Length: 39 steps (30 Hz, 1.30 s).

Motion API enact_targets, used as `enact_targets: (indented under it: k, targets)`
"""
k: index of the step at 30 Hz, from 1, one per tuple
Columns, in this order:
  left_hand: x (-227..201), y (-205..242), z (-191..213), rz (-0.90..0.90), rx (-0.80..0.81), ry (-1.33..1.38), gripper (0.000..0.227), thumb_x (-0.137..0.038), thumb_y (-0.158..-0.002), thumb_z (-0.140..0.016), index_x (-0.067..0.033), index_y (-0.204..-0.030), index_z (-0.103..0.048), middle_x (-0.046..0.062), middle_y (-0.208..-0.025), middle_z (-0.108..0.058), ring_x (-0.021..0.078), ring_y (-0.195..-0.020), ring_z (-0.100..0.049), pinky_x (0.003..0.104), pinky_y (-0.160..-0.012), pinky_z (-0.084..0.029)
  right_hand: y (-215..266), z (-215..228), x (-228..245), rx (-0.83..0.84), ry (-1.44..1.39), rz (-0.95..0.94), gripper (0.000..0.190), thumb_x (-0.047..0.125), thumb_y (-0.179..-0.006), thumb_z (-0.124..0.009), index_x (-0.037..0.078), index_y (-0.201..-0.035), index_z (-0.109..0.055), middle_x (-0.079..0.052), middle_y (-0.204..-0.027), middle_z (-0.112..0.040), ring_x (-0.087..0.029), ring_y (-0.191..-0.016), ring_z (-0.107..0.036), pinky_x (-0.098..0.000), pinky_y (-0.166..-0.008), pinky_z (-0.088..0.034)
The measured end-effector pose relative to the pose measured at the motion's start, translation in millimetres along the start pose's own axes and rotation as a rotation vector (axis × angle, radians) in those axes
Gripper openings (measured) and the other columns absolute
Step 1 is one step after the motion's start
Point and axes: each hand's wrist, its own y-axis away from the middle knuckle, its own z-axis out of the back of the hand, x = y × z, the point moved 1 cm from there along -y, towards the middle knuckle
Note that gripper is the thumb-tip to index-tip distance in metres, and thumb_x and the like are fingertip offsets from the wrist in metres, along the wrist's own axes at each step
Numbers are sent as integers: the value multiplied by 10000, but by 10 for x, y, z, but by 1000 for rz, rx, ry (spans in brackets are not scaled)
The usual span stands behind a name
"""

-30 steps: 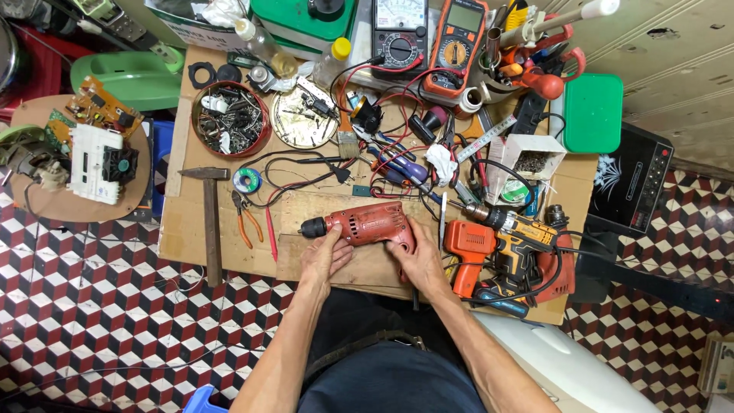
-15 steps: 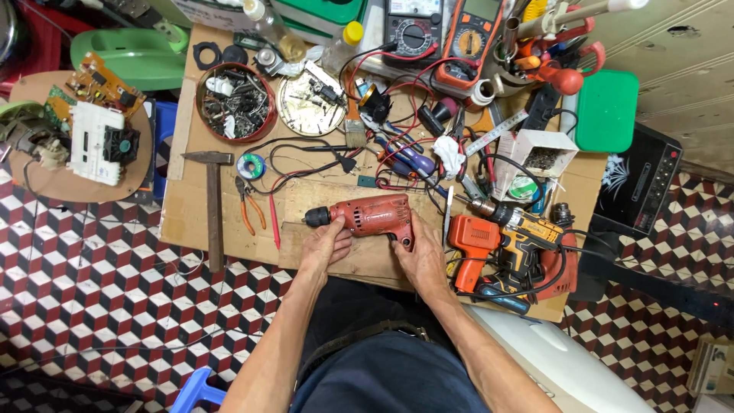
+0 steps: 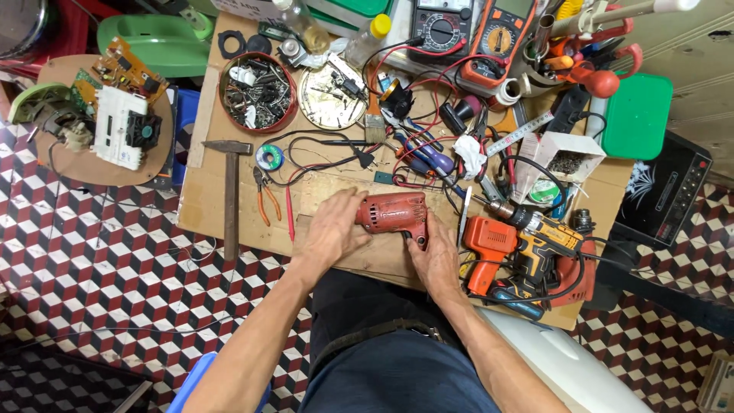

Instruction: Disassembling and repairing an electric power drill on a workbench.

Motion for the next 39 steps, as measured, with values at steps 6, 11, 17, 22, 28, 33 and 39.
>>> enact_targets:
  k: [6,11,17,22,28,33,39]
  targets:
    - [133,-171,-487,5,53,-18,910,-314,-687,-882,-76,-1465,-472,186,-1444,-565,350,-1339,-516,444,-1144,-391,45,-97,-72,-125,-25,72,744,163,-804,-779,-45,-1453,-480,-230,-1403,-596,-382,-1266,-527,-429,-1091,-424]
    - [127,-204,-522,12,79,-57,902,-282,-687,-875,-70,-1463,-467,184,-1431,-569,360,-1332,-515,450,-1125,-397,77,20,-50,-58,7,-45,775,236,-781,-826,-9,-1439,-498,-225,-1304,-635,-375,-1184,-575,-462,-1002,-425]
    - [77,-230,-512,2,97,-112,912,-266,-665,-881,-46,-1444,-460,184,-1395,-574,360,-1306,-524,453,-1097,-405,223,-108,-289,16,-70,-94,792,297,-844,-796,-46,-1476,-465,-232,-1202,-657,-375,-1148,-613,-440,-987,-485]
    - [17,-240,-466,-6,113,-158,896,-261,-668,-876,-29,-1432,-470,170,-1343,-602,345,-1276,-551,434,-1090,-431,285,-278,-360,-157,98,105,792,302,-824,-804,-110,-1412,-471,-270,-1274,-623,-414,-1164,-590,-462,-971,-489]
    - [-1,-225,-418,-47,67,-135,879,-267,-650,-871,-20,-1403,-493,173,-1315,-614,352,-1226,-565,439,-1049,-456,318,-302,-313,-39,149,-78,813,314,-845,-787,-99,-1447,-428,-231,-1139,-601,-407,-1063,-603,-475,-888,-511]
    - [-60,-205,-405,-88,-26,-181,824,-266,-686,-848,-18,-1398,-514,169,-1300,-624,335,-1210,-585,444,-1034,-472,351,-566,-489,-81,89,-100,849,294,-858,-777,-65,-1513,-374,-251,-1143,-545,-414,-1009,-600,-474,-855,-512]
    - [-43,-290,-383,-43,85,-175,837,-275,-684,-852,-7,-1396,-502,174,-1241,-634,344,-1171,-598,446,-956,-506,379,-498,-307,-128,93,-206,840,290,-862,-777,-18,-1529,-372,-215,-1145,-537,-399,-1078,-582,-467,-908,-490]
